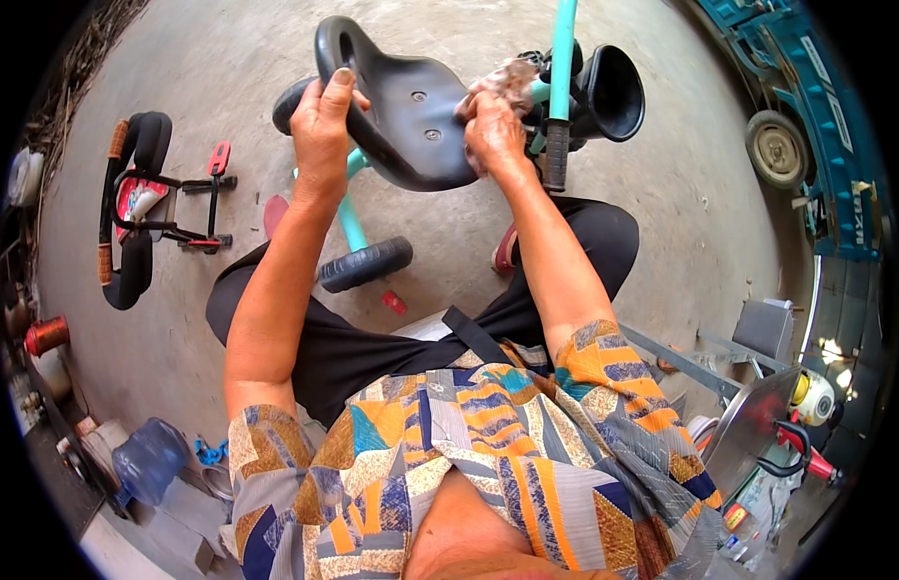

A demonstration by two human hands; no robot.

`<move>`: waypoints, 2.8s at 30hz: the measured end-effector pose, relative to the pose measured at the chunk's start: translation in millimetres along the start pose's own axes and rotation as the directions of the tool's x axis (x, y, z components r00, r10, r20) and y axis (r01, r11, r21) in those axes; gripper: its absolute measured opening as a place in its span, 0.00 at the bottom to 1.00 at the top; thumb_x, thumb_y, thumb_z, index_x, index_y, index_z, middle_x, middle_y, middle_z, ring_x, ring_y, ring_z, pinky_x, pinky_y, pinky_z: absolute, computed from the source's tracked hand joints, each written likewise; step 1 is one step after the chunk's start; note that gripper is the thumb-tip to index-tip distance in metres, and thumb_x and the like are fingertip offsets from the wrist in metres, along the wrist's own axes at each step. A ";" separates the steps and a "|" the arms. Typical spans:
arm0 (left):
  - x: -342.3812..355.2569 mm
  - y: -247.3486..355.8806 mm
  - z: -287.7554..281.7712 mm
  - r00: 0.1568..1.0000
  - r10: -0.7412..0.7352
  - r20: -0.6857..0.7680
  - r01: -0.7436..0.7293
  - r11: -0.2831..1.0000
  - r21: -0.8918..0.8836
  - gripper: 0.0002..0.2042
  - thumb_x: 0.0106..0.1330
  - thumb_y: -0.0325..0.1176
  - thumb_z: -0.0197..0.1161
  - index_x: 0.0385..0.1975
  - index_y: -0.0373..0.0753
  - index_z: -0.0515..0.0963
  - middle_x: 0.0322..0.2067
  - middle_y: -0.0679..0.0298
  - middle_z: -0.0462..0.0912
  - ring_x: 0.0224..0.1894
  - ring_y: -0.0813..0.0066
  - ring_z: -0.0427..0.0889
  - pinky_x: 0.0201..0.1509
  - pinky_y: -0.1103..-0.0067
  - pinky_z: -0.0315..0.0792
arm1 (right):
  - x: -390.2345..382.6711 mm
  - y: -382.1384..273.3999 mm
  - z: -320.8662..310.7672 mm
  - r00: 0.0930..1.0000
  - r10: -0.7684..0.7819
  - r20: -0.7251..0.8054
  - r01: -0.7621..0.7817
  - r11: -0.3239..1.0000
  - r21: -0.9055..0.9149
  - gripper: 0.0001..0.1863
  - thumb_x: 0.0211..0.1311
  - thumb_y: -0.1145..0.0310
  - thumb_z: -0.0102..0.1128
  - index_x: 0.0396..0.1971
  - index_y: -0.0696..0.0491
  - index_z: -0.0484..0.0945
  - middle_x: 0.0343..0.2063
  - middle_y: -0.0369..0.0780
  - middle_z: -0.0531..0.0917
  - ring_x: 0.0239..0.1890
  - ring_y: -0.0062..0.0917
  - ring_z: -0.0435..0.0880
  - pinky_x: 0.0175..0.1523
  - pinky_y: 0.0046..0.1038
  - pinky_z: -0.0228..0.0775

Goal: The person wipes a tricycle with a cloth, cleaning the handlebars, seat, frame, and wheels.

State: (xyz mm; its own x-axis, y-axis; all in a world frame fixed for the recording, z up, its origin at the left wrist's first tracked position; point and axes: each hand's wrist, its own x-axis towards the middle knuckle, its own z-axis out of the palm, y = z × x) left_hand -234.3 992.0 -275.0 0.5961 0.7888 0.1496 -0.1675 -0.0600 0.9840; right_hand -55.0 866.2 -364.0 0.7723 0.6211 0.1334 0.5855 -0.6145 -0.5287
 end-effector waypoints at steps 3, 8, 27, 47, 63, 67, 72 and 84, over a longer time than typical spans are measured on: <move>3.1 -3.0 -1.4 1.000 -0.011 0.015 0.011 1.000 0.024 0.19 0.70 0.48 0.55 0.40 0.34 0.75 0.27 0.66 0.77 0.28 0.84 0.73 0.33 0.85 0.69 | 9.5 -0.4 6.4 0.997 -0.008 -0.076 0.005 0.999 -0.046 0.07 0.60 0.69 0.52 0.38 0.50 0.75 0.39 0.49 0.79 0.43 0.47 0.80 0.47 0.45 0.71; 3.7 -5.7 -5.9 1.000 -0.019 0.002 0.019 1.000 0.019 0.21 0.68 0.51 0.57 0.39 0.34 0.75 0.26 0.66 0.77 0.28 0.84 0.73 0.35 0.86 0.68 | -22.2 -33.1 -13.8 0.920 -0.108 0.376 0.063 0.989 0.131 0.14 0.53 0.70 0.54 0.40 0.53 0.80 0.37 0.47 0.84 0.45 0.40 0.82 0.53 0.35 0.70; -19.9 -7.1 -61.3 0.790 -0.543 0.284 0.501 0.840 0.210 0.13 0.67 0.40 0.57 0.33 0.35 0.79 0.27 0.60 0.83 0.25 0.72 0.82 0.34 0.79 0.77 | -28.8 -67.4 -48.1 0.565 -0.568 0.598 -0.822 -0.331 0.463 0.20 0.71 0.54 0.46 0.48 0.55 0.72 0.34 0.41 0.81 0.28 0.24 0.81 0.31 0.26 0.73; -57.2 10.0 -69.9 0.729 -0.539 0.423 0.565 0.822 0.073 0.22 0.49 0.23 0.67 0.48 0.32 0.78 0.42 0.63 0.83 0.43 0.77 0.79 0.54 0.77 0.71 | -55.6 -87.7 -47.5 0.637 -0.484 0.600 -0.530 0.290 0.797 0.21 0.65 0.54 0.59 0.39 0.59 0.80 0.29 0.35 0.82 0.31 0.15 0.78 0.39 0.20 0.72; -8.4 -28.3 -6.2 0.971 -0.208 -0.116 0.149 0.912 -0.383 0.14 0.67 0.33 0.54 0.52 0.44 0.76 0.24 0.78 0.74 0.20 0.90 0.66 0.19 0.88 0.58 | -56.2 -109.9 -36.2 0.813 -0.568 0.126 0.516 0.804 0.294 0.23 0.46 0.75 0.60 0.46 0.59 0.70 0.35 0.51 0.78 0.41 0.47 0.78 0.46 0.44 0.70; 32.7 -54.6 -20.7 0.971 -0.228 -0.073 0.206 0.950 -0.235 0.15 0.68 0.46 0.57 0.46 0.45 0.77 0.26 0.76 0.73 0.24 0.88 0.67 0.24 0.87 0.60 | -55.6 -114.6 -36.8 0.818 -0.564 0.113 0.525 0.812 0.255 0.21 0.46 0.76 0.59 0.43 0.59 0.70 0.33 0.51 0.78 0.39 0.48 0.78 0.45 0.44 0.71; 85.7 -63.6 -21.1 0.970 -0.234 0.072 0.245 0.921 -0.304 0.20 0.68 0.47 0.58 0.47 0.35 0.75 0.36 0.65 0.79 0.35 0.80 0.77 0.38 0.80 0.73 | -57.9 -115.1 -33.2 0.807 -0.586 0.076 0.550 0.792 0.266 0.22 0.47 0.74 0.58 0.45 0.62 0.70 0.35 0.51 0.78 0.40 0.47 0.77 0.45 0.43 0.70; -48.4 -122.6 -5.0 0.943 -0.262 -0.203 0.175 0.913 -0.368 0.15 0.71 0.38 0.51 0.52 0.38 0.72 0.48 0.67 0.75 0.48 0.79 0.73 0.54 0.80 0.67 | -49.2 -120.2 -33.3 0.825 -0.548 0.135 0.515 0.829 0.217 0.13 0.46 0.72 0.58 0.32 0.61 0.70 0.33 0.53 0.79 0.37 0.50 0.80 0.42 0.46 0.74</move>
State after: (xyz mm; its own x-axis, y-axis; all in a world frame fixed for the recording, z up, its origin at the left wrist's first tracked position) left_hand -246.6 964.2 -403.3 0.4468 0.8842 -0.1366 -0.3378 0.3081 0.8894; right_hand -155.2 893.3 -279.2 0.2833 0.9152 0.2865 0.8298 -0.0841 -0.5517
